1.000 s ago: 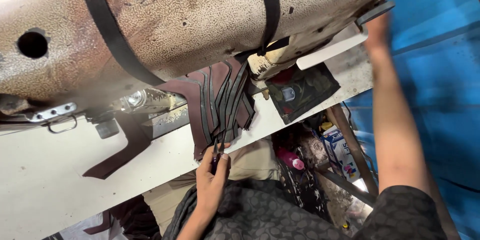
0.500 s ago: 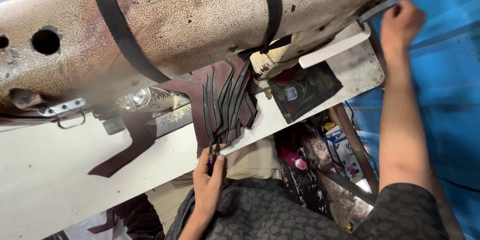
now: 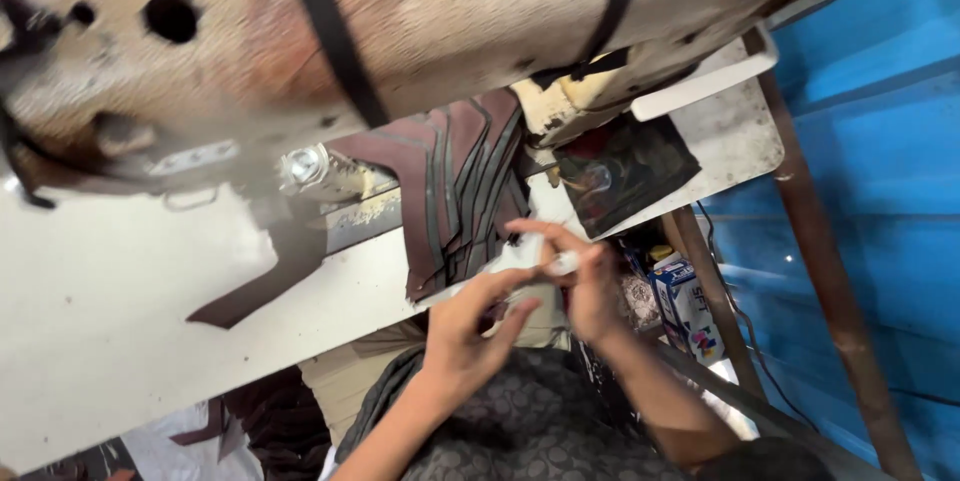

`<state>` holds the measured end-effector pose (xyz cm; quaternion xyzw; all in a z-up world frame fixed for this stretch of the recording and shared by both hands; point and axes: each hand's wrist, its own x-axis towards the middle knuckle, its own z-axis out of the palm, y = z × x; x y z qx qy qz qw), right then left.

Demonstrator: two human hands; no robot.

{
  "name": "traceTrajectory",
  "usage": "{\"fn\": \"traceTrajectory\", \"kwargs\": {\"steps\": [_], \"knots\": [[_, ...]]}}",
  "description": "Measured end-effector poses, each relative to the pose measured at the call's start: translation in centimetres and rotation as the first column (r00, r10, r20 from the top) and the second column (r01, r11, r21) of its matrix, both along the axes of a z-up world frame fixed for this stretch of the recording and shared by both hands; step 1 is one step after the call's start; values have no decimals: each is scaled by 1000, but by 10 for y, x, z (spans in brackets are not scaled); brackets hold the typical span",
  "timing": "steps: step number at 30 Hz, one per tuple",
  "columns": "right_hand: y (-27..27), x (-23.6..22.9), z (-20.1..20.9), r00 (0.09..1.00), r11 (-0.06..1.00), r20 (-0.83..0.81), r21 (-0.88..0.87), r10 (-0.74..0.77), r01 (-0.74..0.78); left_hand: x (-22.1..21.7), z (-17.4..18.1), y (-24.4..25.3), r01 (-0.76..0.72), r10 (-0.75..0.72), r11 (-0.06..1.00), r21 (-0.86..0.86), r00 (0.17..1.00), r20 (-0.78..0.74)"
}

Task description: Stitching together leather components for shoe uppers using an industrial sewing machine.

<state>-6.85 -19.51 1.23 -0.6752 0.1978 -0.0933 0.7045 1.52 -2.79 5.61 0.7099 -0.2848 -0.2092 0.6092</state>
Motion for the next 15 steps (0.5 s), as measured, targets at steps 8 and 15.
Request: {"fn": "traceTrajectory", "kwargs": {"steps": [8,15], "knots": [[88,78,62,972,981,135,-9,192,-193,42,1,57,-248,227,969,-2,884,408],[130,104,23,986,985,-48,-61,162,-164,69,-5,121,-449,420,844,-295,894,-159]]}}
